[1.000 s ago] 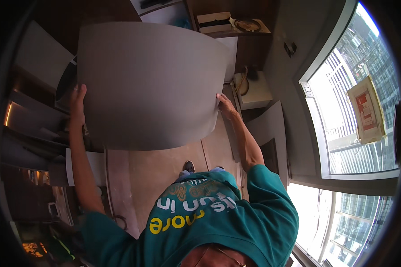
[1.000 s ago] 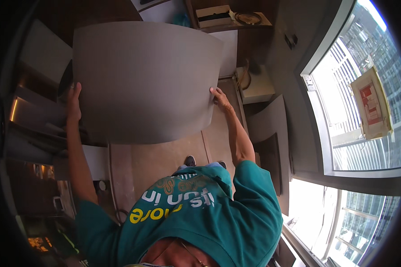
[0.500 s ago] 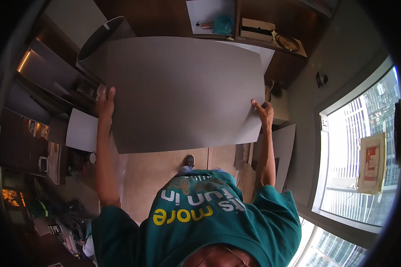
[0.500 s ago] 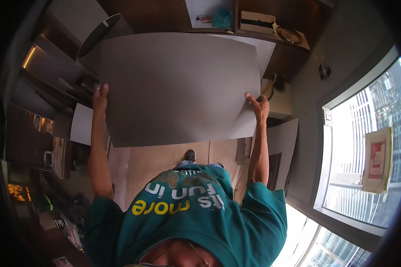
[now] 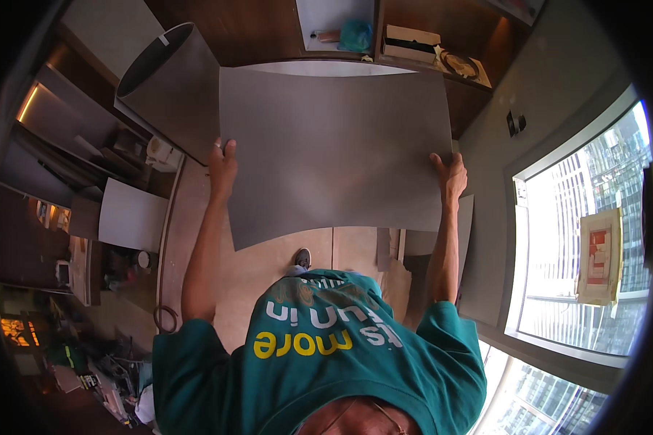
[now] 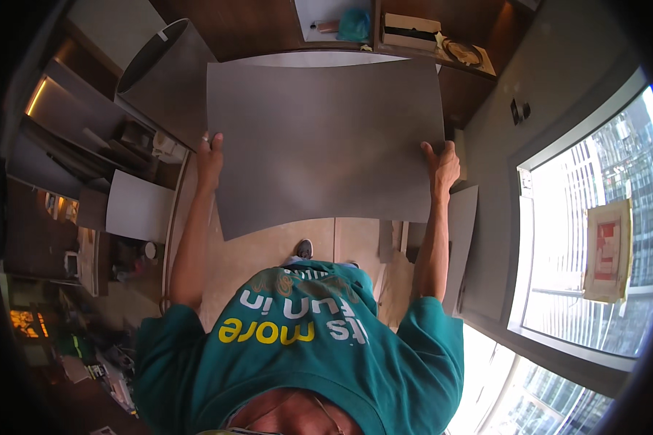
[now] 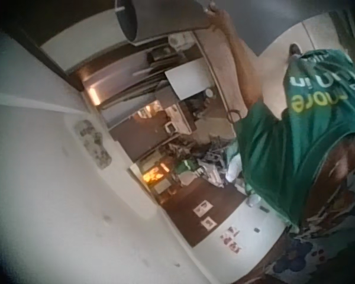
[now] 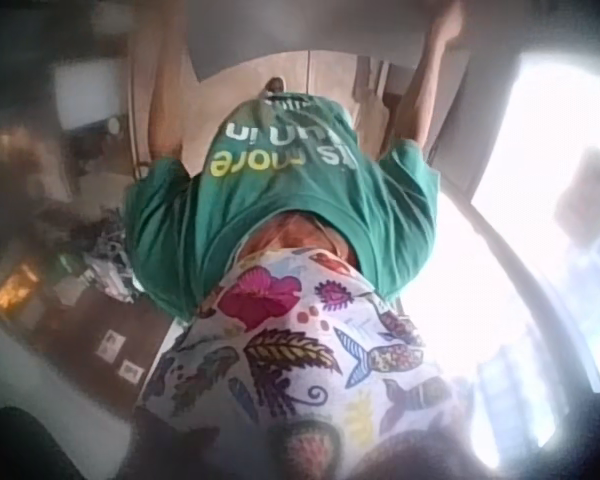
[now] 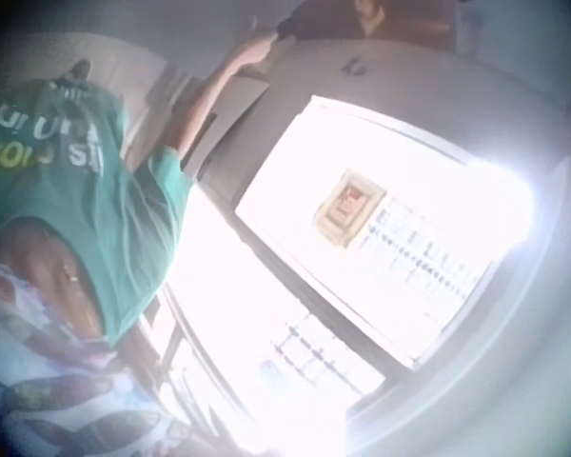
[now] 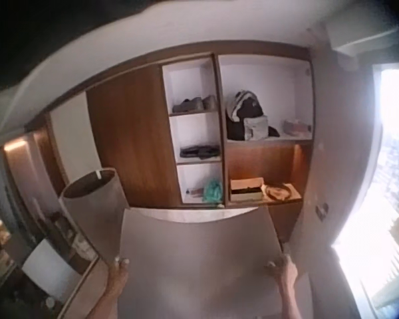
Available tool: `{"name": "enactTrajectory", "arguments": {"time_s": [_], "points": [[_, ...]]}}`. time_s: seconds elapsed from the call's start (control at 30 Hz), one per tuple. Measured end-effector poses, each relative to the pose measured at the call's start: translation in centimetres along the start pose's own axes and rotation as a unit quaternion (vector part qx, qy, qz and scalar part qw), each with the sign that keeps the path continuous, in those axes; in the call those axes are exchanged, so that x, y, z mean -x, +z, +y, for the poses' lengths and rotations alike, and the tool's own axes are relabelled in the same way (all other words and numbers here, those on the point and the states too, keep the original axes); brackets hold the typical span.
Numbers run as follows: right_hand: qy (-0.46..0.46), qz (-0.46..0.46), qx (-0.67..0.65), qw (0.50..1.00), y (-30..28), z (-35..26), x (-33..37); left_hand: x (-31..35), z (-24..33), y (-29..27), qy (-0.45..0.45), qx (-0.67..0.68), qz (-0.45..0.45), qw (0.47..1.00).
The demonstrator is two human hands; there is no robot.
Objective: The person repeatedly picks up flat white and gray sheets, rolls them into cylindrical shapes, and inserts them into a larger gray cylinder. The person also picks up and places down a black curved sheet. The task involves repeated handling and stacking of these rolled sheets within the larger cylinder.
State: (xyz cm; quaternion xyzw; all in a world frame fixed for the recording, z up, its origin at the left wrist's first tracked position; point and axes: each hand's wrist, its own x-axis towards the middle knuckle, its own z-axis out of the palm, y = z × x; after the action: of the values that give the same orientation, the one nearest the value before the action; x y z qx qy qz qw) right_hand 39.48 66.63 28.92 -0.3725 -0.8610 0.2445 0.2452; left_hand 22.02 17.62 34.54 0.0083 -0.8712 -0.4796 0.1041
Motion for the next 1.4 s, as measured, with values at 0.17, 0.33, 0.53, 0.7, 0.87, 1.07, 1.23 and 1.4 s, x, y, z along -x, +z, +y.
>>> {"name": "enactTrajectory", "arguments": {"time_s": [0.17,0.33,0.53,0.7,0.87,1.07,1.23,1.4], "points": [[-0.110,0.080,-0.081,0.987,-2.1,-3.4,3.8,2.8,-0.1,0.0,-0.036,0.080,0.013,0.996],[-0.118,0.043,-0.228,0.966,-4.7,-8.6,5.7,3.6,-0.1,0.1,0.031,-0.027,0.071,0.997],[-0.177,0.039,-0.440,0.880,-5.1,-17.3,6.0,4.0,9.4,-2.7,0.092,0.141,0.150,0.974],[-0.234,0.069,-0.499,0.832,-7.2,-28.5,6.7,-0.1,15.0,-7.0,0.242,0.177,0.270,0.915],[-0.325,0.071,-0.615,0.715,-5.5,-39.0,4.8,-6.1,18.7,-13.4,0.296,0.131,0.412,0.852],[-0.363,0.063,-0.682,0.631,-5.1,-52.4,3.7,-14.5,21.2,-21.6,0.355,0.191,0.478,0.780],[-0.302,-0.169,-0.817,0.461,-3.1,-57.4,4.1,-16.8,21.0,-24.6,0.358,0.215,0.465,0.781],[-0.305,-0.232,-0.791,0.476,-2.0,-58.0,4.2,-21.0,18.6,-26.9,0.394,0.166,0.494,0.757]]}}
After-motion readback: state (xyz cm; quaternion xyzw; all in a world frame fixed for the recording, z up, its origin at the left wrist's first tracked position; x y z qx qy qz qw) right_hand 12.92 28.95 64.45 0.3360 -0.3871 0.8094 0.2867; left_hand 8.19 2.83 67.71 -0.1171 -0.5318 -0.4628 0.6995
